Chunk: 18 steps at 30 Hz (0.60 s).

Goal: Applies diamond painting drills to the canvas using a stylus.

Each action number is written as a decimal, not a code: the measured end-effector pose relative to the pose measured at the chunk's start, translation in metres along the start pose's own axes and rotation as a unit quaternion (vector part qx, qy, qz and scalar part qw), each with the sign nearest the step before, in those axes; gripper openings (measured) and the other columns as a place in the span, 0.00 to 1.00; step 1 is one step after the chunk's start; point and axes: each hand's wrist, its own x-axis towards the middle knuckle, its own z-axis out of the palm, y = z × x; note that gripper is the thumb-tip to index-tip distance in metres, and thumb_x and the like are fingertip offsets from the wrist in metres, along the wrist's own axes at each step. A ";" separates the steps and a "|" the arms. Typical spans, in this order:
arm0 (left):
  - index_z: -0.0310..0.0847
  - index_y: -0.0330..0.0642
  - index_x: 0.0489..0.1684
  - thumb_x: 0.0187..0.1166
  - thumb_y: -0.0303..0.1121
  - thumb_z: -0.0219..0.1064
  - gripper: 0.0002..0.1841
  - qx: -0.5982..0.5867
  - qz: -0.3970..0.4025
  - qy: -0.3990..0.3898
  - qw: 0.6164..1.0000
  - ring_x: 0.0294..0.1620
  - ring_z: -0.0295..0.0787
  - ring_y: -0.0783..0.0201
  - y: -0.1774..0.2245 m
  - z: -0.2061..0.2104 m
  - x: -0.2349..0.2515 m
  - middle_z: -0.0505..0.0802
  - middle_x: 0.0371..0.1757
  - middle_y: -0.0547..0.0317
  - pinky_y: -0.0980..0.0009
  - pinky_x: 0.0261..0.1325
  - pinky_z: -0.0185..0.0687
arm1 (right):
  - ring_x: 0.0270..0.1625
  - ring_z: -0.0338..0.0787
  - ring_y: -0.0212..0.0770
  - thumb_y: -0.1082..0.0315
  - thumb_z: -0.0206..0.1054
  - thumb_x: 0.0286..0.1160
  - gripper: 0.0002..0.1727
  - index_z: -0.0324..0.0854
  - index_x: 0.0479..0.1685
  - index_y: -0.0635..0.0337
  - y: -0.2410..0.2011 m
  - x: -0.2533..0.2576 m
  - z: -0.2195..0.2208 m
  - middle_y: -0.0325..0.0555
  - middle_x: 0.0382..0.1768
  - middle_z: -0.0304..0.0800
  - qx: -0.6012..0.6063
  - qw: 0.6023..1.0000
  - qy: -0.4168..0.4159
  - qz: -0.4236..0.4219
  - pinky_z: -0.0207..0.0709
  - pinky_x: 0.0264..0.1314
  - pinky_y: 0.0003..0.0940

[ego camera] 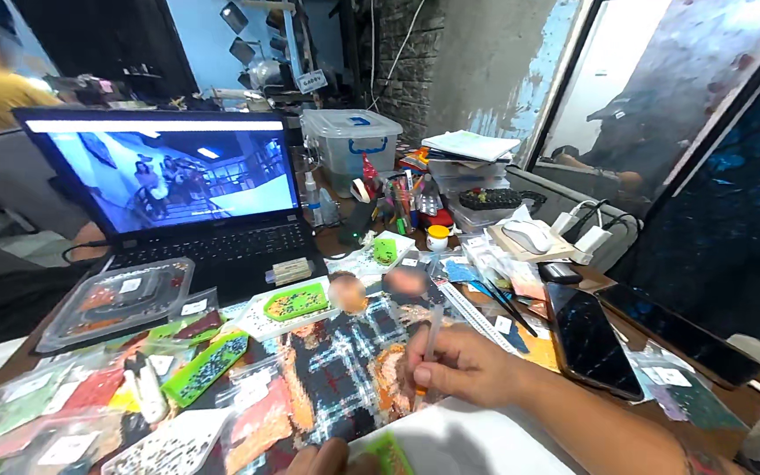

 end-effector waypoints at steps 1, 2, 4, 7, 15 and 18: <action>0.83 0.35 0.72 0.79 0.39 0.69 0.24 0.001 0.001 0.003 1.000 0.55 0.86 0.28 0.000 0.001 0.000 0.87 0.59 0.28 0.37 0.51 0.83 | 0.37 0.86 0.25 0.60 0.54 0.92 0.18 0.79 0.48 0.69 -0.001 0.000 0.007 0.47 0.36 0.89 0.001 1.000 -0.005 -0.026 0.80 0.43 0.21; 0.84 0.36 0.71 0.79 0.39 0.69 0.24 0.003 0.003 0.008 1.000 0.54 0.87 0.29 0.000 0.001 0.000 0.88 0.59 0.29 0.37 0.50 0.83 | 0.37 0.86 0.26 0.59 0.53 0.93 0.18 0.78 0.48 0.69 -0.003 0.001 0.012 0.48 0.36 0.88 0.001 0.999 -0.012 -0.049 0.80 0.43 0.22; 0.85 0.37 0.69 0.78 0.38 0.70 0.23 0.008 0.009 0.019 1.000 0.53 0.88 0.30 0.000 0.003 -0.001 0.88 0.58 0.31 0.39 0.48 0.84 | 0.39 0.88 0.28 0.57 0.52 0.94 0.20 0.77 0.49 0.68 -0.005 0.001 0.020 0.50 0.37 0.89 0.000 0.997 -0.023 -0.077 0.81 0.45 0.22; 0.86 0.37 0.68 0.78 0.39 0.70 0.22 0.013 0.026 0.044 0.999 0.51 0.88 0.32 -0.002 0.006 -0.002 0.89 0.56 0.32 0.41 0.47 0.86 | 0.42 0.88 0.29 0.56 0.52 0.94 0.20 0.77 0.49 0.68 -0.008 0.000 0.026 0.51 0.39 0.89 -0.008 0.996 -0.039 -0.086 0.81 0.48 0.22; 0.85 0.39 0.70 0.79 0.38 0.68 0.22 0.008 0.019 0.022 1.000 0.50 0.87 0.34 -0.003 0.004 0.000 0.88 0.52 0.34 0.43 0.45 0.84 | 0.43 0.90 0.31 0.56 0.53 0.93 0.20 0.77 0.48 0.68 -0.007 -0.001 0.033 0.52 0.39 0.90 -0.015 0.994 -0.061 -0.089 0.82 0.50 0.24; 0.85 0.39 0.69 0.79 0.37 0.68 0.22 0.015 0.027 0.036 0.999 0.49 0.88 0.35 -0.004 0.005 0.000 0.88 0.52 0.34 0.44 0.44 0.85 | 0.43 0.90 0.32 0.57 0.54 0.93 0.19 0.77 0.49 0.68 -0.007 -0.001 0.035 0.53 0.39 0.89 -0.013 0.994 -0.065 -0.090 0.82 0.50 0.24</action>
